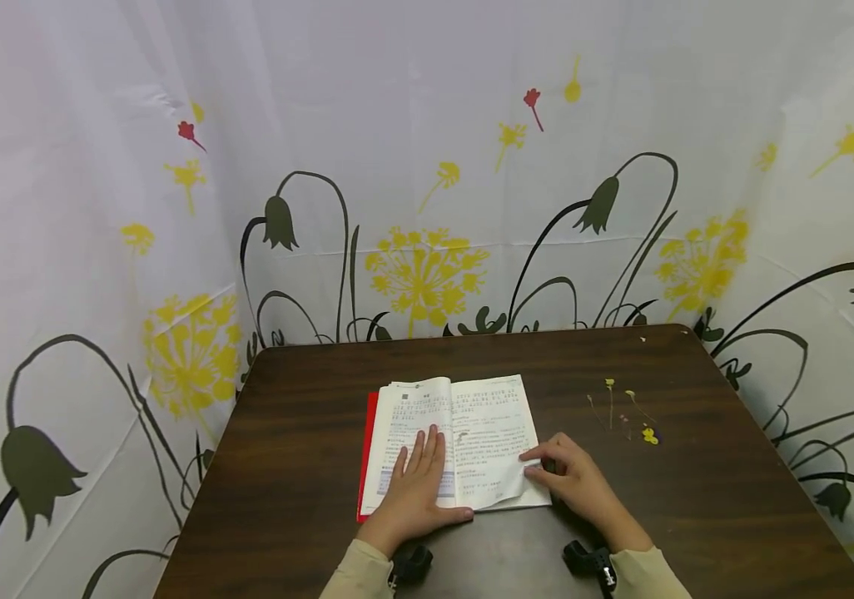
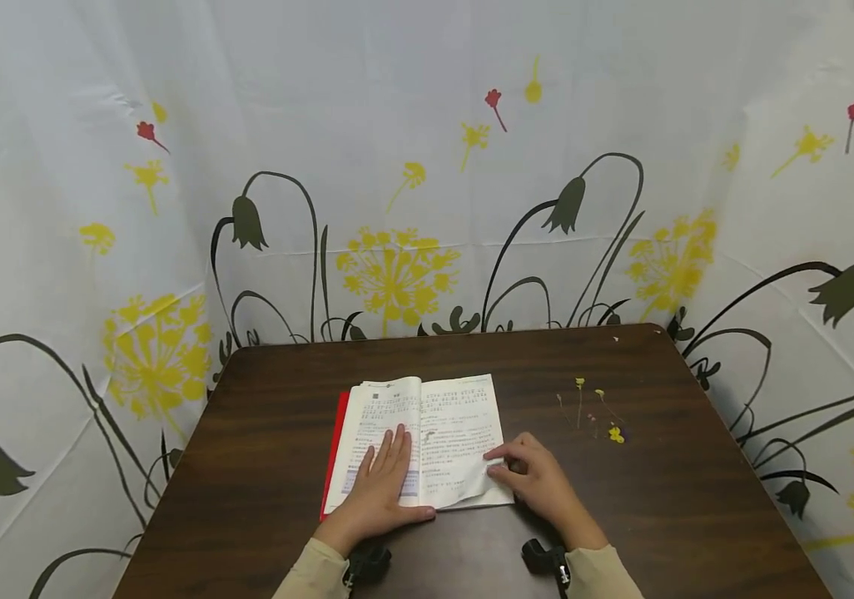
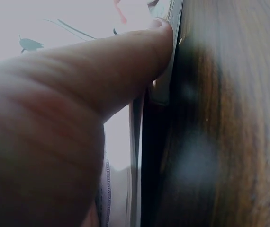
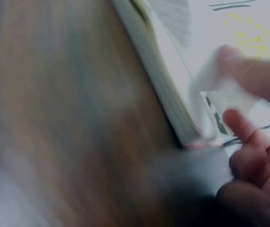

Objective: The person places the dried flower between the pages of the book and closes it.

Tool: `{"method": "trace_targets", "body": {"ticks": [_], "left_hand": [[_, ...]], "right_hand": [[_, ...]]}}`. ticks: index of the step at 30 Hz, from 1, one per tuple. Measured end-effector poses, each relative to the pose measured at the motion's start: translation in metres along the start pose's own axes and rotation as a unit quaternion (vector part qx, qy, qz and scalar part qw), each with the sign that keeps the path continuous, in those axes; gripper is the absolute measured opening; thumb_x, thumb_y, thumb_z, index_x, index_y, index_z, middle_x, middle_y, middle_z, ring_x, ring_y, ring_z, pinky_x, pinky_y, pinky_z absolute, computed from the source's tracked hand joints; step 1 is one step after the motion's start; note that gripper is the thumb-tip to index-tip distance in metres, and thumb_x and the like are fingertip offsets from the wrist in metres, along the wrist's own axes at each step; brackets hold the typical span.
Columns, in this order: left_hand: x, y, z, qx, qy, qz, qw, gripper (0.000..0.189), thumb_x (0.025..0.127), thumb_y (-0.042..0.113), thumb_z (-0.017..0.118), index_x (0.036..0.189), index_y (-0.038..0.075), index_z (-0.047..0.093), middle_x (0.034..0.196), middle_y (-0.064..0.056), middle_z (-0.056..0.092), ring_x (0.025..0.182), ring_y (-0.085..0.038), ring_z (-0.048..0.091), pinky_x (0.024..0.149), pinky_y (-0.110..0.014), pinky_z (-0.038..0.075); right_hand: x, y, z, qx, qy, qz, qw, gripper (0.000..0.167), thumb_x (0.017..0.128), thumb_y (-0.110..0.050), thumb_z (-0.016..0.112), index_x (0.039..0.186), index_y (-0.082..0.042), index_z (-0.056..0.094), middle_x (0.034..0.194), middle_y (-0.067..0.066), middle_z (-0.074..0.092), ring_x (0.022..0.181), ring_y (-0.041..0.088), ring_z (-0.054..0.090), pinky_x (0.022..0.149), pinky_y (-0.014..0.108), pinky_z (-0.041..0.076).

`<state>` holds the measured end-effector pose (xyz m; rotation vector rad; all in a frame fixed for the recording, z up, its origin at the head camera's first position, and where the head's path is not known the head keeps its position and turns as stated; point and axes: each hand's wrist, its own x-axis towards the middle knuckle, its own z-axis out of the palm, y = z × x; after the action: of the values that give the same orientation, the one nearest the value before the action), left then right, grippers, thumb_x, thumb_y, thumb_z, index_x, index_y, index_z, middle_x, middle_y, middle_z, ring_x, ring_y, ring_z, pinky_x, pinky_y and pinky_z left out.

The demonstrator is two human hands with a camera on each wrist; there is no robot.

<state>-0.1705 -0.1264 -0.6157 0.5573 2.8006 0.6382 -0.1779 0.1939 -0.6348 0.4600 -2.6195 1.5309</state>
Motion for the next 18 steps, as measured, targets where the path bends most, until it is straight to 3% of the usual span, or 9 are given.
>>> {"method": "trace_targets", "body": {"ticks": [2, 4, 6, 9, 11, 14, 18], "left_hand": [[0.000, -0.001, 0.002, 0.000, -0.001, -0.002, 1.0000, 0.139, 0.081, 0.083, 0.074, 0.176, 0.007, 0.007, 0.186, -0.011, -0.001, 0.173, -0.036, -0.001, 0.136, -0.067, 0.005], [0.000, -0.001, 0.003, -0.002, -0.002, -0.006, 1.0000, 0.139, 0.081, 0.085, 0.073, 0.176, 0.008, 0.006, 0.186, -0.010, -0.002, 0.173, -0.035, -0.002, 0.135, -0.069, 0.002], [0.000, -0.002, 0.004, -0.001, -0.001, -0.008, 1.0000, 0.139, 0.081, 0.087, 0.071, 0.176, 0.009, 0.005, 0.186, -0.009, -0.003, 0.173, -0.035, -0.003, 0.133, -0.072, -0.002], [0.000, -0.001, 0.003, -0.001, -0.003, -0.007, 1.0000, 0.138, 0.082, 0.088, 0.069, 0.176, 0.009, 0.005, 0.186, -0.009, -0.004, 0.173, -0.035, -0.004, 0.130, -0.077, -0.006], [0.000, 0.000, 0.000, -0.010, -0.004, -0.003, 0.9999, 0.136, 0.084, 0.086, 0.069, 0.176, 0.008, 0.005, 0.186, -0.010, -0.004, 0.173, -0.036, -0.004, 0.128, -0.079, -0.006], [0.000, -0.001, -0.002, -0.033, -0.007, -0.001, 0.9994, 0.134, 0.085, 0.082, 0.071, 0.176, 0.007, 0.006, 0.186, -0.011, -0.003, 0.173, -0.038, -0.005, 0.127, -0.080, -0.007], [-0.001, -0.004, -0.002, -0.051, -0.003, -0.010, 0.9986, 0.136, 0.083, 0.078, 0.078, 0.176, 0.010, 0.007, 0.186, -0.011, -0.003, 0.173, -0.038, -0.005, 0.128, -0.079, -0.008]], "right_hand": [[-0.001, -0.003, 0.005, 0.034, 0.010, 0.007, 0.9993, 0.018, 0.098, -0.019, 0.083, 0.115, -0.026, 0.082, 0.106, 0.000, 0.064, 0.079, 0.010, 0.054, 0.067, 0.024, 0.048], [-0.001, -0.008, 0.011, 0.105, 0.024, 0.062, 0.9923, 0.019, 0.103, -0.020, 0.077, 0.122, -0.021, 0.077, 0.115, 0.005, 0.066, 0.084, 0.012, 0.060, 0.068, 0.024, 0.051], [0.000, -0.013, 0.018, 0.172, 0.055, 0.116, 0.9766, 0.029, 0.105, -0.019, 0.074, 0.133, -0.014, 0.068, 0.121, 0.010, 0.067, 0.088, 0.014, 0.065, 0.071, 0.026, 0.055], [0.005, -0.016, 0.024, 0.228, 0.094, 0.169, 0.9545, 0.053, 0.102, -0.016, 0.078, 0.147, -0.007, 0.052, 0.108, 0.015, 0.068, 0.077, 0.011, 0.065, 0.064, 0.025, 0.053], [0.008, -0.015, 0.024, 0.214, 0.097, 0.170, 0.9570, 0.061, 0.097, -0.013, 0.083, 0.149, -0.003, 0.051, 0.096, 0.013, 0.066, 0.070, 0.009, 0.059, 0.063, 0.023, 0.049], [0.009, -0.015, 0.023, 0.182, 0.090, 0.178, 0.9629, 0.044, 0.095, -0.014, 0.085, 0.133, -0.001, 0.068, 0.085, 0.008, 0.063, 0.067, 0.010, 0.053, 0.060, 0.022, 0.045], [0.007, -0.019, 0.024, 0.190, 0.083, 0.180, 0.9615, 0.026, 0.104, -0.025, 0.076, 0.119, -0.004, 0.076, 0.094, 0.004, 0.070, 0.079, 0.013, 0.064, 0.067, 0.025, 0.053]]}}
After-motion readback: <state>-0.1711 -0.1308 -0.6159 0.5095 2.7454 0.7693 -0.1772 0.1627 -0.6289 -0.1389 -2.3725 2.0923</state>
